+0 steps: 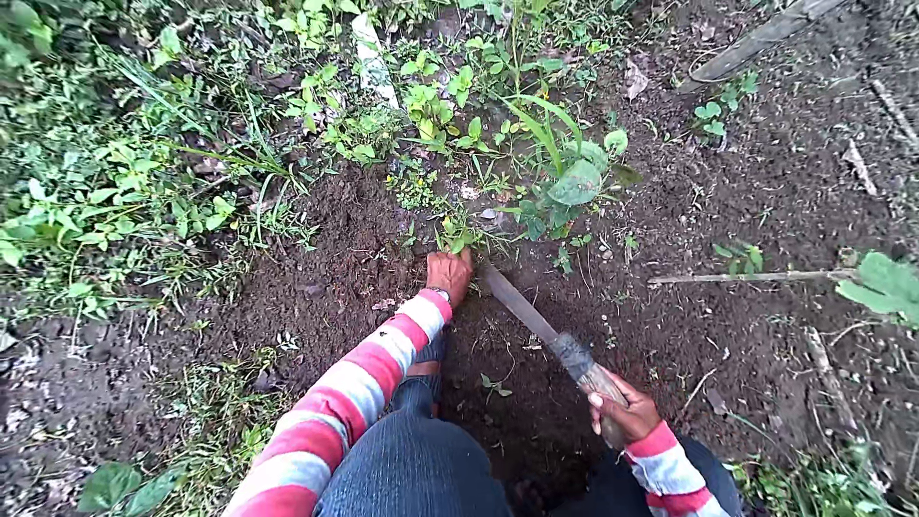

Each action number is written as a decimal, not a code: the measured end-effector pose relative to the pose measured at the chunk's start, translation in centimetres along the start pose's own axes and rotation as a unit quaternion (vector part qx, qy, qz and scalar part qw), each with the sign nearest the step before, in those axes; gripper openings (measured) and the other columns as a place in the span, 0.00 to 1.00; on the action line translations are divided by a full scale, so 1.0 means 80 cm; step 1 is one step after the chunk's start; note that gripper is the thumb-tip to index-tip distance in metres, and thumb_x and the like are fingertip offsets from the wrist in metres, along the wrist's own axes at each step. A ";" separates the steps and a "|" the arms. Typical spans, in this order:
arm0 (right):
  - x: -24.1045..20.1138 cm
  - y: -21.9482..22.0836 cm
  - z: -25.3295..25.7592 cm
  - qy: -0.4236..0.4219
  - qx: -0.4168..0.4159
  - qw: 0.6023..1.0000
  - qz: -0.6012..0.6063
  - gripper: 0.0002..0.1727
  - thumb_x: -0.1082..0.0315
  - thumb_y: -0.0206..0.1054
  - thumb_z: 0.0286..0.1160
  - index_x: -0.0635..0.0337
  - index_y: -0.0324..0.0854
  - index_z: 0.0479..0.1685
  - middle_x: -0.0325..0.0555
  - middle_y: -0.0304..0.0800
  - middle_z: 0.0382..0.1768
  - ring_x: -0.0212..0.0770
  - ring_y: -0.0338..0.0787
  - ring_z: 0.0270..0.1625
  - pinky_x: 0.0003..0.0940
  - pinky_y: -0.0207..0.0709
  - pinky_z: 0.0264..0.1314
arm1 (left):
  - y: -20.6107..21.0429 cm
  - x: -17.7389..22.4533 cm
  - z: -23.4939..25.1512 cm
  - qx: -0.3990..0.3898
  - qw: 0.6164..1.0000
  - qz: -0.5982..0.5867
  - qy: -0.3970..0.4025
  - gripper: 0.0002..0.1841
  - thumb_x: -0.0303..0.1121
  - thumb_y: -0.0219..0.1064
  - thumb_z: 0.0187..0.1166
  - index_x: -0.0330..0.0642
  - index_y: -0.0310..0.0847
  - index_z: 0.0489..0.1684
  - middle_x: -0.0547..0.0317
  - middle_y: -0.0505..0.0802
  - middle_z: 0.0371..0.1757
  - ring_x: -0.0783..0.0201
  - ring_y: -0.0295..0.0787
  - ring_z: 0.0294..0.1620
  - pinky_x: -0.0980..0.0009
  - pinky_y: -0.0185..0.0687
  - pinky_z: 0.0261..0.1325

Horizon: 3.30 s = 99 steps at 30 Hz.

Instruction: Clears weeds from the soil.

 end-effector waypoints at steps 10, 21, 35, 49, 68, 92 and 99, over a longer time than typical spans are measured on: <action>0.045 0.000 -0.007 0.084 -0.016 0.996 0.013 0.26 0.66 0.73 0.59 0.68 0.78 0.58 0.41 0.89 0.17 0.37 0.89 0.17 0.32 0.86 0.21 | -0.007 -0.039 -0.009 -0.007 0.992 -0.124 -0.004 0.25 0.37 0.74 0.70 0.42 0.83 0.68 0.37 0.95 0.43 0.34 0.94 0.47 0.32 0.82 0.48; 0.065 0.004 0.009 0.128 -0.003 0.991 0.033 0.10 0.73 0.67 0.67 0.69 0.80 0.44 0.41 0.86 0.15 0.36 0.87 0.16 0.32 0.86 0.23 | -0.100 -0.209 -0.123 0.162 0.760 -0.606 -0.167 0.25 0.43 0.57 0.91 0.40 0.67 0.81 0.54 0.88 0.63 0.68 0.87 0.60 0.62 0.85 0.66; 0.066 0.006 0.007 0.141 0.003 0.990 0.019 0.08 0.74 0.66 0.70 0.69 0.80 0.44 0.41 0.84 0.15 0.36 0.86 0.17 0.32 0.86 0.24 | 0.016 -0.189 -0.074 0.128 0.954 -0.221 -0.159 0.48 0.52 0.87 0.58 0.52 0.74 0.86 0.32 0.40 0.97 0.16 0.38 0.92 0.14 0.63 0.70; 0.028 0.001 -0.066 0.130 -0.075 0.977 0.154 0.17 0.53 0.79 0.64 0.53 0.86 0.44 0.40 0.87 0.17 0.36 0.87 0.16 0.33 0.83 0.17 | -0.033 -0.222 -0.148 0.160 0.935 -0.236 -0.209 0.25 0.49 0.59 0.87 0.29 0.87 0.50 0.26 0.92 0.38 0.24 0.90 0.46 0.23 0.75 0.51; 0.033 -0.029 -0.099 0.074 0.014 0.991 0.111 0.13 0.60 0.73 0.66 0.58 0.85 0.45 0.40 0.88 0.16 0.36 0.87 0.15 0.32 0.83 0.18 | -0.006 -0.077 -0.042 0.041 0.985 -0.166 0.020 0.23 0.46 0.70 0.79 0.36 0.88 0.61 0.34 0.90 0.62 0.33 0.89 0.62 0.32 0.81 0.60; -0.008 0.069 0.055 0.090 0.023 0.994 0.061 0.12 0.68 0.65 0.79 0.69 0.78 0.53 0.43 0.80 0.15 0.37 0.81 0.13 0.34 0.80 0.16 | -0.071 -0.073 0.044 0.035 0.979 -0.184 -0.076 0.29 0.49 0.64 0.85 0.40 0.73 0.80 0.31 0.93 0.58 0.31 0.90 0.63 0.31 0.79 0.65; -0.080 0.075 -0.039 -0.262 0.087 0.903 -0.330 0.35 0.54 0.82 0.53 0.68 0.88 0.62 0.56 0.97 0.50 0.44 0.98 0.49 0.46 0.90 0.58 | -0.045 -0.110 0.025 -0.020 0.992 -0.120 -0.024 0.28 0.50 0.62 0.84 0.47 0.78 0.79 0.33 0.93 0.61 0.31 0.89 0.66 0.29 0.78 0.65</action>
Point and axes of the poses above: each hand's wrist, its own z-axis towards the middle knuckle, its own y-axis out of the palm, x = y × z, the point moved 7 cm from there along z, towards the middle knuckle
